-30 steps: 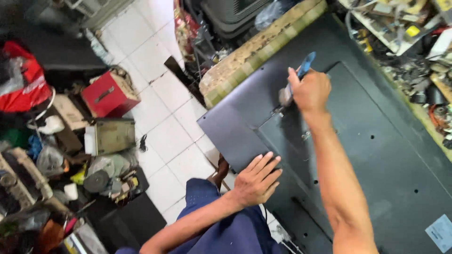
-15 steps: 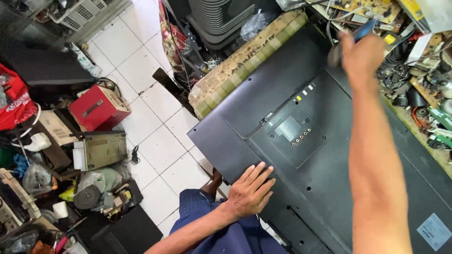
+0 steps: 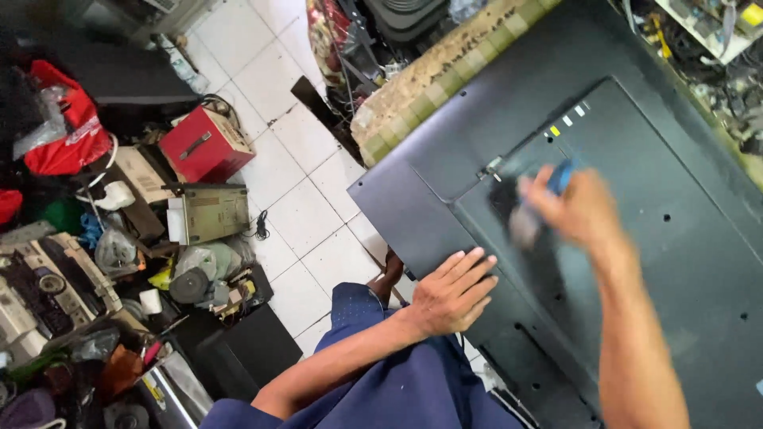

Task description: Cleaning the back casing of a television with a brush and then using a screwdriver to work on the panel.

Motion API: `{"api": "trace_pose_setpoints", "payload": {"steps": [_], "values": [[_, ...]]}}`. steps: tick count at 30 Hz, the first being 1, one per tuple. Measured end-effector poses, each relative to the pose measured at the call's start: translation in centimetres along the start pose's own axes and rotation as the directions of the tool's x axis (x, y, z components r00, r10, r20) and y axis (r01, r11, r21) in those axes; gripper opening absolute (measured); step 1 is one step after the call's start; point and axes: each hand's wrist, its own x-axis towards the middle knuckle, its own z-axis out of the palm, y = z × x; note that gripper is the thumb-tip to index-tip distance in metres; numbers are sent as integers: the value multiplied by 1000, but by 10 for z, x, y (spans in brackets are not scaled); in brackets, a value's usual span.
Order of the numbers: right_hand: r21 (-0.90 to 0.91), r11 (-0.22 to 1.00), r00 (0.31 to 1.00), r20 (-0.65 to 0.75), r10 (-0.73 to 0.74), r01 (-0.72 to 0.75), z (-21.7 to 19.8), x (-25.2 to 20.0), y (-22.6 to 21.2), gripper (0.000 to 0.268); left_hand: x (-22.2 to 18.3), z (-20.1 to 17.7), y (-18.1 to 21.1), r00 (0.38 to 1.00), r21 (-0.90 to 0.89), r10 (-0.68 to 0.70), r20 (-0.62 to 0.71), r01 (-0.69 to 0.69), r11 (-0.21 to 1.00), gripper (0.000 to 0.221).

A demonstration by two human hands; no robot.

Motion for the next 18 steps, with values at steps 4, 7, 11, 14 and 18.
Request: {"api": "trace_pose_setpoints", "payload": {"steps": [4, 7, 11, 14, 18], "values": [[173, 963, 965, -202, -168, 204, 87, -15, 42, 14, -1, -3, 0, 997, -46, -38, -71, 35, 998, 28], [-113, 890, 772, -458, -442, 442, 131, 60, 24, 12, -13, 4, 0, 991, -84, -5, -136, -7, 996, 21], [181, 876, 836, -432, -338, 448, 119, 83, -39, 20, -22, 9, -7, 993, -132, -2, -116, -14, 991, 22], [15, 975, 887, -418, -196, 222, 111, 42, -25, 32, -28, 13, -5, 989, -147, -29, -147, 7, 989, 17], [55, 998, 845, -535, -5, 41, 91, -48, 2, 30, -22, 11, -5, 985, -106, -15, -173, -3, 994, 27]]}}
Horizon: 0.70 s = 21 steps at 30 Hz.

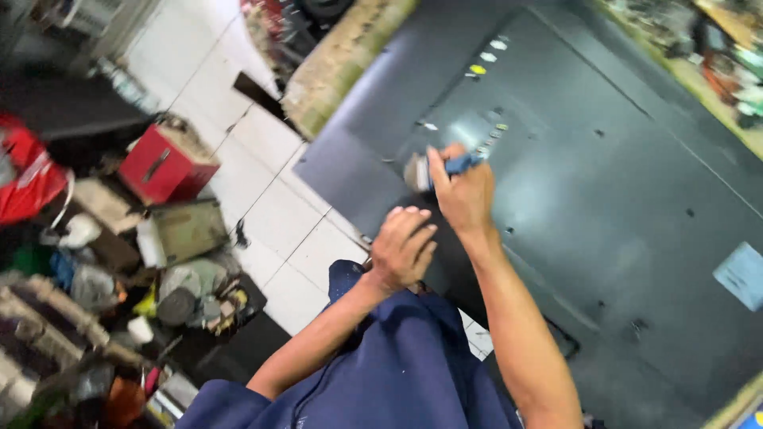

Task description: Cleaning the back casing of a television with a brush and then using a screwdriver to work on the panel.

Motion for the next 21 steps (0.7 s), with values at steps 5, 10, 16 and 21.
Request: {"api": "trace_pose_setpoints", "payload": {"steps": [5, 10, 16, 21], "values": [[19, 912, 906, -108, 408, -409, -154, -161, 94, 21, 6, -2, 3, 998, 14, 43, 50, -43, 999, 26], [-130, 668, 655, -401, 641, -733, -335, -294, 103, 33, 8, -4, 6, 995, 25, 51, 80, -54, 998, 21], [-92, 848, 800, -397, 450, -522, -288, -235, 90, 23, 13, -2, 7, 997, 26, 46, 56, -47, 999, 21], [-64, 934, 848, -444, 289, -351, -141, -127, 57, 18, 15, -3, 9, 997, 25, 36, 67, -38, 999, 20]]}}
